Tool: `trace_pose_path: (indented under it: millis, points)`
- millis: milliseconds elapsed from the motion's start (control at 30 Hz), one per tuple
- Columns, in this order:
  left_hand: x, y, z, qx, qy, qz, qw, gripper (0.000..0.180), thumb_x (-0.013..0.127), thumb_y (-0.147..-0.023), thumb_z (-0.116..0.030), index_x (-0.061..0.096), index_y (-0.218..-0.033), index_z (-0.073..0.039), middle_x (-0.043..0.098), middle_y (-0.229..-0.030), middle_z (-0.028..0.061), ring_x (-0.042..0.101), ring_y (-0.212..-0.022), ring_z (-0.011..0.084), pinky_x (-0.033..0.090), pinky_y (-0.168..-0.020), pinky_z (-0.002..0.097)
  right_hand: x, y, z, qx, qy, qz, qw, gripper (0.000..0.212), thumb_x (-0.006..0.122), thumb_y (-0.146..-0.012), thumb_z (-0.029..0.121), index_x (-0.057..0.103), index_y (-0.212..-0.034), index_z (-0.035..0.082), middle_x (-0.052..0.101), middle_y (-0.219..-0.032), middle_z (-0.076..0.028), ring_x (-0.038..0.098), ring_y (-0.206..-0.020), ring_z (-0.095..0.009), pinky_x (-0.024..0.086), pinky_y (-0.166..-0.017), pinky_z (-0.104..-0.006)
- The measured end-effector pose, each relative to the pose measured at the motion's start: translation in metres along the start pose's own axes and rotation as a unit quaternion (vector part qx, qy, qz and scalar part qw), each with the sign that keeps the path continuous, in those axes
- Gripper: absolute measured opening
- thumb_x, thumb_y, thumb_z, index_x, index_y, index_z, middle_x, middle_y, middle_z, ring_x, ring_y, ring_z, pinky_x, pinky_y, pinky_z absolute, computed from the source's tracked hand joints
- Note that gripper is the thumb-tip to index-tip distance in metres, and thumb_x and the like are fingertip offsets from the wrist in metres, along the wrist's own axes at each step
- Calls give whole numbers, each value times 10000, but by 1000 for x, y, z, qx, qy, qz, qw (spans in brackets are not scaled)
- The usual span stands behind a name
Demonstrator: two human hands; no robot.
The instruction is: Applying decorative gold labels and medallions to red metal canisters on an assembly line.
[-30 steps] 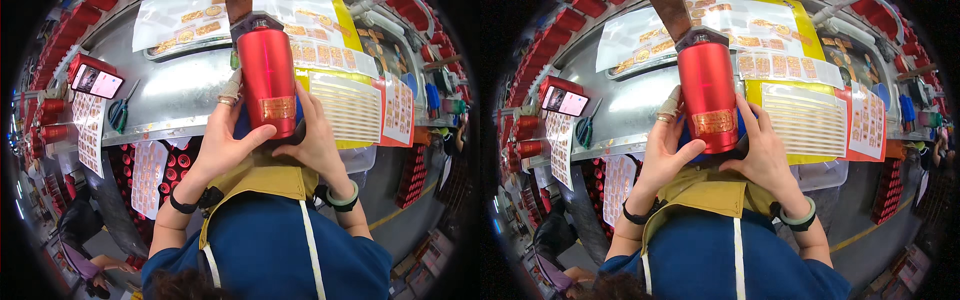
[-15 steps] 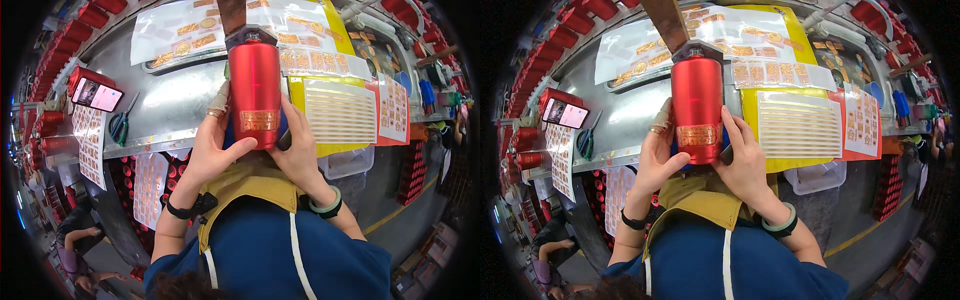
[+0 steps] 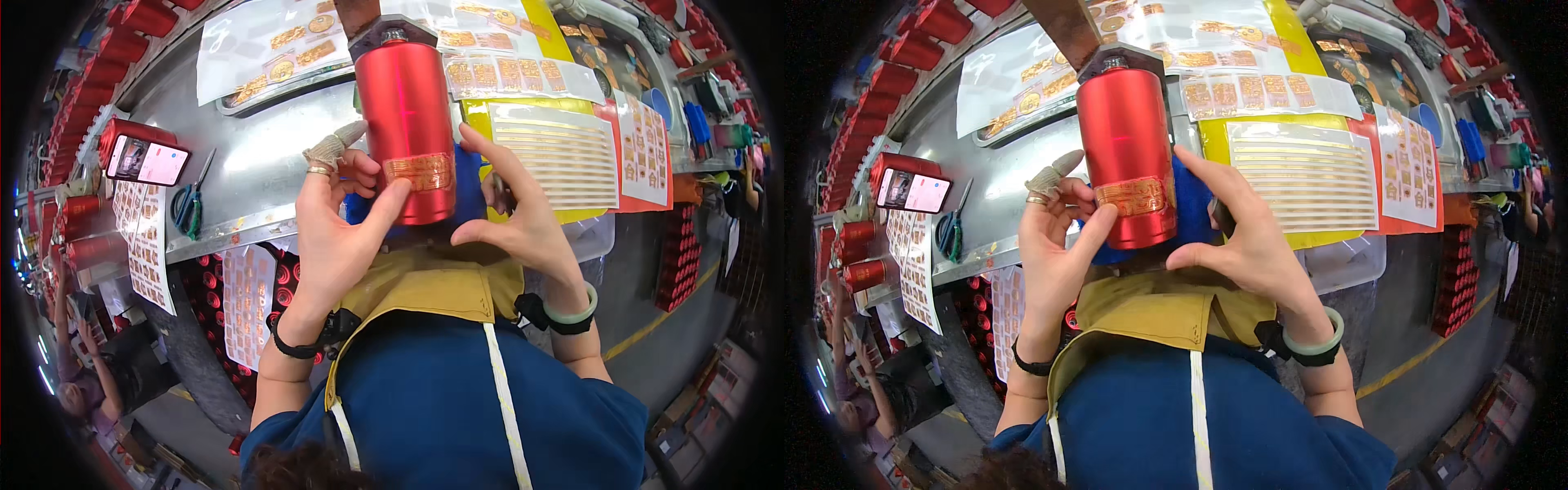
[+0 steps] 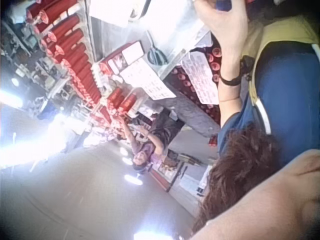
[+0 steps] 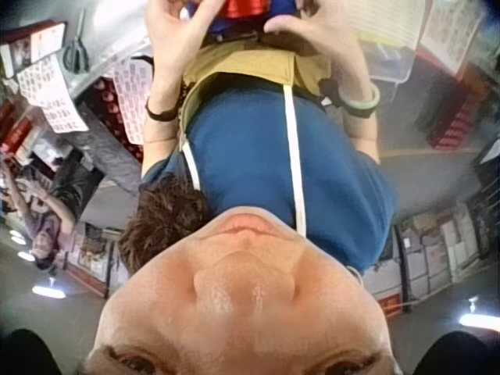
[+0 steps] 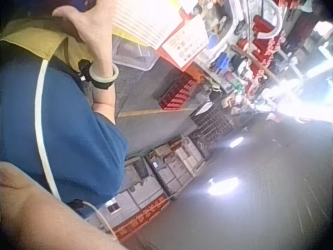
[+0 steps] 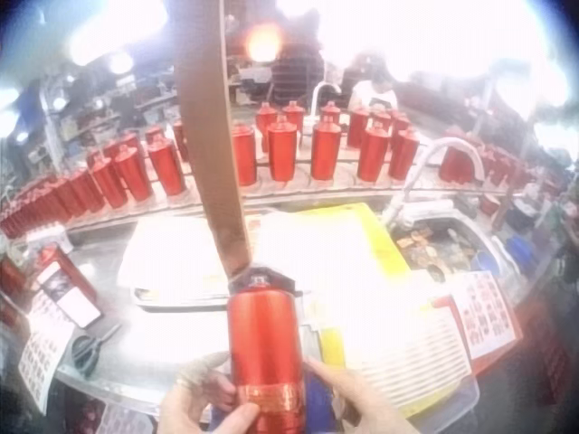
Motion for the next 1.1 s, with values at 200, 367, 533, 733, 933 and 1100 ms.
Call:
trace_pose_path:
  millis: [200,367,533,733,933,1100]
  points:
    - [1,-4,-6,-59,107,9,993,513,649,-983,36,479,-1467,32,592,-1032,21,619,-947,91,529,-882,262,5,-13,-6,121,-241,-63,961,486,793,-926,142,613,-1365,33,629,-1043,25,465,-755,-25,408,-692,-191]
    - [3,0,-23,-61,156,39,985,520,621,-998,43,446,-1487,18,570,-1040,22,608,-995,86,533,-926,263,9,-20,-9,185,-316,-1,931,331,777,-946,165,661,-1207,-1,649,-945,9,595,-837,-43,488,-754,-206]
    - [11,0,-32,-63,172,38,982,539,600,-999,62,417,-1504,18,573,-1071,39,616,-1001,102,538,-932,270,9,-23,-10,197,-340,10,920,307,778,-941,156,662,-1175,-4,650,-918,11,597,-833,-49,492,-753,-215]
    - [8,-1,-28,-84,126,-5,988,537,639,-997,10,435,-1493,34,636,-1100,83,617,-935,114,523,-864,271,8,-25,-10,174,-313,16,933,285,770,-939,136,661,-1157,-10,644,-904,12,577,-807,-46,482,-727,-218]
    - [12,-3,-28,-78,96,-24,992,575,719,-961,-38,471,-1474,37,660,-1009,67,606,-840,100,483,-736,238,10,-27,-16,162,-328,21,931,264,773,-934,122,661,-1132,-13,641,-878,13,567,-779,-49,481,-711,-225]
    - [6,-3,-25,-82,134,-1,988,565,721,-950,30,463,-1452,32,652,-1034,68,673,-969,127,555,-810,241,10,-27,-14,148,-304,18,941,245,768,-936,118,657,-1108,-16,649,-856,7,580,-779,-54,496,-711,-232]
Point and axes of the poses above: each hand's wrist, its own y-axis away from the middle knuckle, its own x-axis out of the palm, z = x × y, the point moved 1 cm from there along -y, towards the middle knuckle
